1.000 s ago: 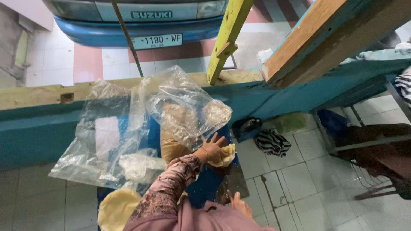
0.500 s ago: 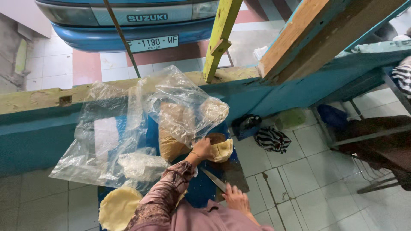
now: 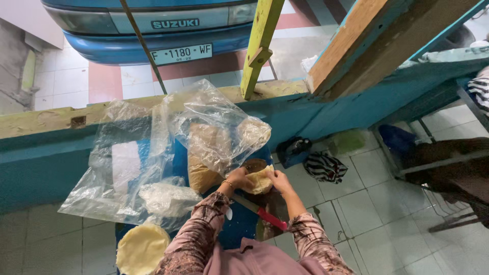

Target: The person cuts a round of dough into smaller pieces with a knife on a small blue table, then wraps the dough pieces in clear plastic bags and ties them closed. They work through several dough rounds, placing wrapped portions on the table.

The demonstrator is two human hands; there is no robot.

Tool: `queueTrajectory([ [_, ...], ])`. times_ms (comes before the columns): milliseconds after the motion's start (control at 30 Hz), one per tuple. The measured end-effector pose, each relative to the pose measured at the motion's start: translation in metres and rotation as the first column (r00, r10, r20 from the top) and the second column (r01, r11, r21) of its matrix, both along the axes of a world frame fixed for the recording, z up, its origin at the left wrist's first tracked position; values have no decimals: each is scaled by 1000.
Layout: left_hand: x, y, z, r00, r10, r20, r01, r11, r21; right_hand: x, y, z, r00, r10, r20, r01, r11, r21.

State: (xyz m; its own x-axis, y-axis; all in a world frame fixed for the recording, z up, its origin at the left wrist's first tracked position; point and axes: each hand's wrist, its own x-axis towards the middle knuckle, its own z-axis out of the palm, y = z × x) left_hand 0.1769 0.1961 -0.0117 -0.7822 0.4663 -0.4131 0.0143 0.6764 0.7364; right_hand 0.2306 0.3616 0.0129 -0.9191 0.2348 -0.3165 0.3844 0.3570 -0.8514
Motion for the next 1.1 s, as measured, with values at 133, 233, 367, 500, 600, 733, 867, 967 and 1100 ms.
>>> queueTrajectory([
  [133, -3, -7, 0, 994, -92, -51, 98, 988, 117, -6, -2, 3, 998, -47, 39, 55, 967, -250],
  [233, 0, -15, -3, 996, -76, -34, 83, 963, 255, -3, 1, 2, 999, -35, -4, 30, 903, -429],
  [367, 5, -25, -10, 973, -148, 179, 51, 888, 457, 3, 10, -3, 999, 21, -46, -44, 798, -601],
  [500, 4, -31, -15, 925, -229, 302, 43, 855, 516, 10, 14, -11, 1000, -15, -20, -3, 727, -686],
  [600, 2, -34, -17, 923, -185, 338, 44, 923, 383, 4, 7, -18, 1000, -20, 13, 24, 749, -662],
  [733, 3, -35, -21, 954, -83, 289, 24, 979, 200, 4, -7, -20, 991, -60, -121, 27, 965, -261],
  [867, 5, -36, -24, 963, -88, 253, 56, 990, 131, 60, -9, -25, 854, 142, -500, 237, 750, 618],
  [967, 5, -38, -27, 970, -87, 226, 6, 942, 336, 123, -9, -41, 924, 366, -111, -191, 694, 694],
  [1100, 2, -40, -32, 952, -110, 284, 7, 941, 339, 150, -1, -81, 797, 563, -220, -137, 523, 841],
])
